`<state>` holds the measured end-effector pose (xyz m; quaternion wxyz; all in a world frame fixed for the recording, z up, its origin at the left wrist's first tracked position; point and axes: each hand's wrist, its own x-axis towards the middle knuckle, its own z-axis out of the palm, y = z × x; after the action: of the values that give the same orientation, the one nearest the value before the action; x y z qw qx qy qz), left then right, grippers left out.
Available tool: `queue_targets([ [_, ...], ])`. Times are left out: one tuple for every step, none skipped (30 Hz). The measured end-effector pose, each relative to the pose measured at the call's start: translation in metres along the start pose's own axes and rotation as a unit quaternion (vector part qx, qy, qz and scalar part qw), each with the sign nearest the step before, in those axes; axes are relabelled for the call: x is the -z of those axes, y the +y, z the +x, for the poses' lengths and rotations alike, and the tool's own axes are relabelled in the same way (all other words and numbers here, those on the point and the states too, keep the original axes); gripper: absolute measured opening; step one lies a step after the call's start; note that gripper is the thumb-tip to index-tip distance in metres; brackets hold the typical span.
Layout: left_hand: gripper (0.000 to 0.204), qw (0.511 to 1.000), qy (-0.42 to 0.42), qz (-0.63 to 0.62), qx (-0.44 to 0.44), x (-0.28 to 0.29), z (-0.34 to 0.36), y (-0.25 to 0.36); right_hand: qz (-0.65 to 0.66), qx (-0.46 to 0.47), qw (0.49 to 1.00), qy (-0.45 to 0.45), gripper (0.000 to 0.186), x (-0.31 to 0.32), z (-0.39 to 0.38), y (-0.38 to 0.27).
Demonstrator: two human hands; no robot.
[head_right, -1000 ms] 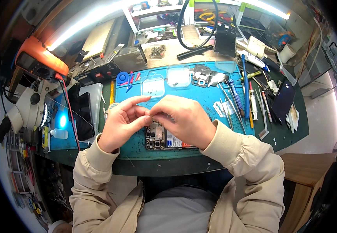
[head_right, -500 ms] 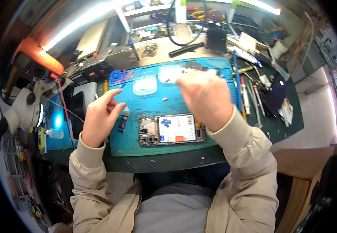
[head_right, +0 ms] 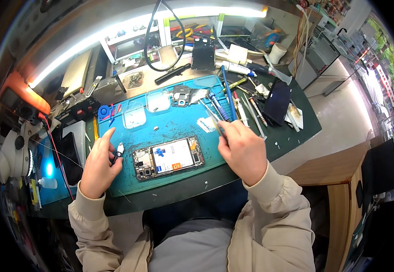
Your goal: The person works on a disassembled smartphone, using tweezers to connect a small ribbon cable to the motherboard. They then place the back cover onto the device and briefly test the screen. Finally, they pick up a different smartphone and interact with its touchscreen.
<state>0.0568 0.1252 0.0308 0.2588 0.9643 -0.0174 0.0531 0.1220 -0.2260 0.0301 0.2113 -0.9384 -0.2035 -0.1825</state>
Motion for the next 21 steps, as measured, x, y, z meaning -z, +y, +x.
queue_targets([
  [0.076,1.0,0.021,-0.005,-0.011,0.0,0.0,-0.003,0.019,-0.003,1.0,0.018,0.028,-0.001,0.002,-0.002],
  [0.076,0.999,0.043,-0.009,-0.021,0.0,0.002,-0.006,0.011,-0.015,0.999,0.046,0.025,0.001,0.009,0.001],
  [0.076,0.997,0.064,-0.014,-0.031,-0.001,0.003,-0.009,-0.009,-0.039,0.998,0.054,0.024,0.004,0.016,0.007],
  [0.075,0.995,0.085,-0.026,-0.035,-0.001,0.006,-0.007,-0.027,-0.059,0.997,0.047,0.024,0.005,0.018,0.016],
  [0.076,0.994,0.095,-0.023,-0.052,-0.001,0.009,-0.009,-0.043,-0.079,0.995,0.041,0.024,0.004,0.019,0.028],
  [0.075,0.993,0.103,-0.026,-0.048,0.001,0.01,-0.008,-0.051,-0.077,0.994,0.052,0.025,0.0,0.019,0.039],
  [0.075,0.993,0.11,-0.03,-0.043,0.0,0.012,-0.007,-0.06,-0.074,0.994,0.061,0.027,-0.003,0.023,0.04],
  [0.074,0.99,0.125,-0.028,-0.052,-0.002,0.013,-0.01,-0.051,-0.08,0.992,0.083,0.031,-0.004,0.024,0.039],
  [0.075,0.989,0.133,-0.027,-0.055,-0.003,0.015,-0.011,-0.032,-0.078,0.991,0.1,0.031,-0.004,0.027,0.035],
  [0.075,0.989,0.138,-0.025,-0.056,-0.003,0.016,-0.011,-0.014,-0.067,0.991,0.112,0.03,-0.004,0.03,0.031],
  [0.075,0.988,0.142,-0.023,-0.058,-0.004,0.017,-0.009,0.005,-0.057,0.991,0.124,0.029,-0.004,0.034,0.026],
  [0.075,0.989,0.138,-0.028,-0.049,-0.004,0.017,-0.006,0.012,-0.044,0.991,0.128,0.027,-0.003,0.04,0.022],
  [0.076,0.99,0.129,-0.047,-0.031,-0.006,0.017,-0.006,0.021,-0.035,0.992,0.12,0.026,-0.002,0.045,0.017],
  [0.076,0.99,0.133,-0.046,-0.032,-0.007,0.017,-0.007,0.03,-0.027,0.993,0.111,0.025,-0.001,0.051,0.011],
  [0.076,0.989,0.137,-0.045,-0.032,-0.007,0.017,-0.009,0.038,-0.019,0.994,0.103,0.024,-0.001,0.058,0.005],
  [0.076,0.987,0.155,-0.041,-0.024,-0.006,0.017,-0.011,0.04,0.008,0.993,0.107,0.022,-0.002,0.065,-0.002],
  [0.076,0.984,0.172,-0.038,-0.017,-0.005,0.019,-0.013,0.05,0.019,0.993,0.104,0.021,-0.003,0.072,-0.009],
  [0.076,0.981,0.189,-0.035,-0.01,-0.004,0.022,-0.015,0.062,0.03,0.993,0.101,0.02,-0.003,0.079,-0.016],
  [0.075,0.977,0.212,-0.023,-0.014,0.002,0.024,-0.018,0.075,0.043,0.991,0.099,0.02,-0.005,0.087,-0.022],
  [0.074,0.974,0.226,-0.023,-0.001,0.005,0.026,-0.02,0.081,0.066,0.987,0.119,0.019,-0.011,0.093,-0.025],
  [0.073,0.97,0.241,-0.024,0.012,0.008,0.028,-0.022,0.09,0.078,0.985,0.126,0.019,-0.015,0.095,-0.026],
])
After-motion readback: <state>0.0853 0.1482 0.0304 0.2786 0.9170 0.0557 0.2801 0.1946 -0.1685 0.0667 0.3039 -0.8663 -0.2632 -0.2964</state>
